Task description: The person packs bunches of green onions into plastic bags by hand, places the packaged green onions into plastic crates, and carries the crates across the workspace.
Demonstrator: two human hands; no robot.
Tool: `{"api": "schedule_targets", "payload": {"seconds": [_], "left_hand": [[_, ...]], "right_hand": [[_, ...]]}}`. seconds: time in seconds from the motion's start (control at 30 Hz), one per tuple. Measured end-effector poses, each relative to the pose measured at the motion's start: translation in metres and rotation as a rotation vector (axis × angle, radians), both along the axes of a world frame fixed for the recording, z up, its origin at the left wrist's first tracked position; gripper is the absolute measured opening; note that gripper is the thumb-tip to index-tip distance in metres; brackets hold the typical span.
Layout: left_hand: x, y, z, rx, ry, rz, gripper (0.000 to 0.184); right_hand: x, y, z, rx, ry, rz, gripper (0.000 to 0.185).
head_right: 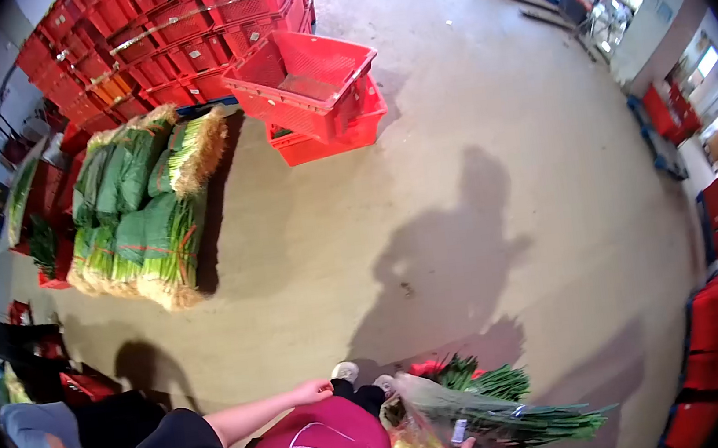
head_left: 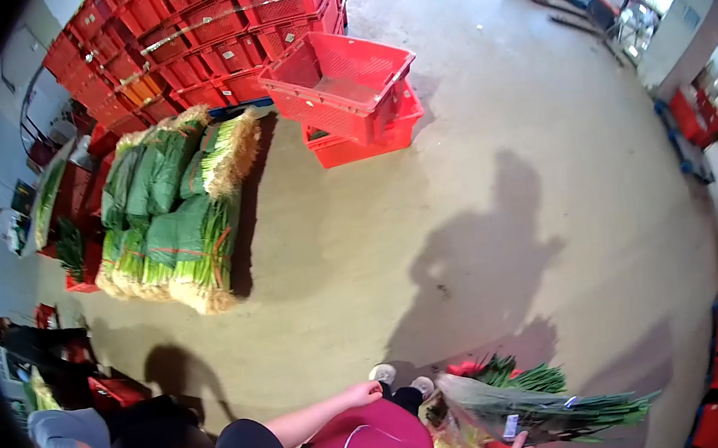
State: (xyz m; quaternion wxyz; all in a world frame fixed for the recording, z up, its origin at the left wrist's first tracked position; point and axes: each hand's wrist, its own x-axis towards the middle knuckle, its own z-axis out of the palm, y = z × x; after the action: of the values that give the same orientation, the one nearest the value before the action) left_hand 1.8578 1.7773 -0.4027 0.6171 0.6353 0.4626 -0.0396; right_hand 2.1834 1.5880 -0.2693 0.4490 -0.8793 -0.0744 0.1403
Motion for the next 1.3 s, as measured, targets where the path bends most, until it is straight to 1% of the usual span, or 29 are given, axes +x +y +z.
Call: {"api": "schedule_targets", "payload": {"seconds": [0.03, 0.1, 0.13, 0.17, 0.2, 0.23, 0.3, 0.37, 0.4, 0.43, 0.5, 0.53, 0.57, 0.6, 0.63, 0.7, 0.73, 0.77, 0.83, 0.87, 0.9, 0.93, 0.97, 1.03, 1.07, 1.1, 1.13, 1.2, 1.3], "left_hand": [[0.008, 0.017, 0.000, 0.007, -0.040, 0.004, 0.025], [0.014, 0.044, 0.000, 0.013, 0.003, 0.059, 0.026], [0.012, 0.062, -0.023, 0.041, 0.062, -0.015, 0.026], [0.029, 0.084, -0.050, 0.076, 0.086, -0.074, 0.026], [0.032, 0.100, -0.042, 0.078, 0.051, -0.053, 0.026], [0.029, 0.112, -0.020, 0.093, 0.049, 0.042, 0.026], [0.014, 0.118, 0.000, 0.119, 0.066, 0.174, 0.026], [-0.004, 0.109, 0.019, 0.117, -0.179, 0.457, 0.028], [-0.016, 0.107, 0.037, 0.057, -0.153, 0.478, 0.044], [-0.025, 0.102, 0.053, 0.067, -0.145, 0.510, 0.044], [-0.027, 0.089, 0.079, 0.297, -0.312, 0.580, 0.072], [-0.022, 0.088, 0.090, 0.302, -0.306, 0.602, 0.072], [-0.015, 0.090, 0.101, 0.478, -0.341, 0.520, 0.085], [-0.007, 0.097, 0.112, 0.657, -0.370, 0.426, 0.098], [0.002, 0.106, 0.127, 0.671, -0.360, 0.428, 0.098], [0.028, 0.130, 0.154, 0.861, -0.310, 0.364, 0.107], [0.042, 0.142, 0.160, 0.821, -0.266, 0.382, 0.109], [0.053, 0.154, 0.160, 0.827, -0.263, 0.368, 0.109], [0.080, 0.175, 0.157, 0.779, -0.279, 0.628, 0.110], [0.091, 0.182, 0.144, 0.782, -0.273, 0.610, 0.110], [0.102, 0.186, 0.118, 0.730, -0.287, 0.693, 0.111], [0.116, 0.200, 0.118, 0.680, -0.303, 0.779, 0.112], [0.130, 0.213, 0.117, 0.712, -0.283, 0.797, 0.105], [0.158, 0.240, 0.125, 0.775, -0.238, 0.833, 0.091], [0.170, 0.254, 0.163, 0.685, -0.298, 0.878, 0.075], [0.180, 0.267, 0.184, 0.590, -0.353, 0.926, 0.059], [0.188, 0.272, 0.182, 0.574, -0.335, 0.925, 0.059], [0.200, 0.287, 0.165, 0.540, -0.326, 1.110, 0.034], [0.218, 0.328, 0.161, 0.504, -0.350, 1.239, 0.032]], "right_hand": [[-0.009, 0.010, 0.011, 0.029, 0.014, -0.011, 0.039], [-0.045, 0.067, 0.084, 0.183, -0.037, 0.089, 0.035], [-0.050, 0.072, 0.095, 0.100, 0.120, 0.073, 0.037], [-0.053, 0.090, 0.104, 0.144, -0.045, 0.094, 0.032], [-0.052, 0.094, 0.079, 0.255, -0.040, 0.129, 0.027], [-0.055, 0.110, 0.073, 0.368, -0.015, 0.174, 0.022], [-0.059, 0.145, 0.080, 0.362, 0.115, 0.241, 0.018], [-0.077, 0.183, 0.088, 0.449, 0.267, 0.323, 0.012], [-0.089, 0.203, 0.096, 0.378, 0.300, 0.396, 0.012], [-0.104, 0.226, 0.096, 0.446, 0.253, 0.419, 0.010], [-0.086, 0.234, 0.065, 0.271, 0.301, 0.616, 0.012], [-0.097, 0.250, 0.090, 0.241, 0.262, 0.759, 0.012], [-0.113, 0.268, 0.115, 0.216, 0.222, 0.894, 0.011], [-0.120, 0.281, 0.111, 0.405, 0.295, 0.857, 0.010], [-0.112, 0.290, 0.105, 0.374, 0.297, 0.923, 0.007], [-0.102, 0.313, 0.108, 0.388, 0.273, 1.125, 0.003], [-0.095, 0.328, 0.107, 0.327, 0.198, 1.231, 0.004], [-0.095, 0.342, 0.120, 0.281, 0.371, 1.289, 0.002], [-0.086, 0.375, 0.132, 0.414, 0.333, 1.451, 0.003], [-0.078, 0.393, 0.133, 0.391, 0.414, 1.485, 0.005], [-0.065, 0.411, 0.133, 0.369, 0.495, 1.519, 0.008], [-0.051, 0.430, 0.133, 0.198, 0.482, 1.615, 0.011], [-0.038, 0.448, 0.141, 0.209, 0.240, 1.792, 0.016], [-0.020, 0.481, 0.131, 0.449, 0.277, 1.902, 0.017], [-0.011, 0.499, 0.135, 0.455, 0.292, 1.891, 0.017], [-0.004, 0.520, 0.141, 0.506, 0.223, 1.997, 0.018], [0.003, 0.536, 0.147, 0.549, 0.156, 2.103, 0.020], [0.009, 0.569, 0.146, 0.557, 0.202, 2.159, 0.020], [0.012, 0.623, 0.153, 0.668, 0.247, 2.191, 0.021]]}}
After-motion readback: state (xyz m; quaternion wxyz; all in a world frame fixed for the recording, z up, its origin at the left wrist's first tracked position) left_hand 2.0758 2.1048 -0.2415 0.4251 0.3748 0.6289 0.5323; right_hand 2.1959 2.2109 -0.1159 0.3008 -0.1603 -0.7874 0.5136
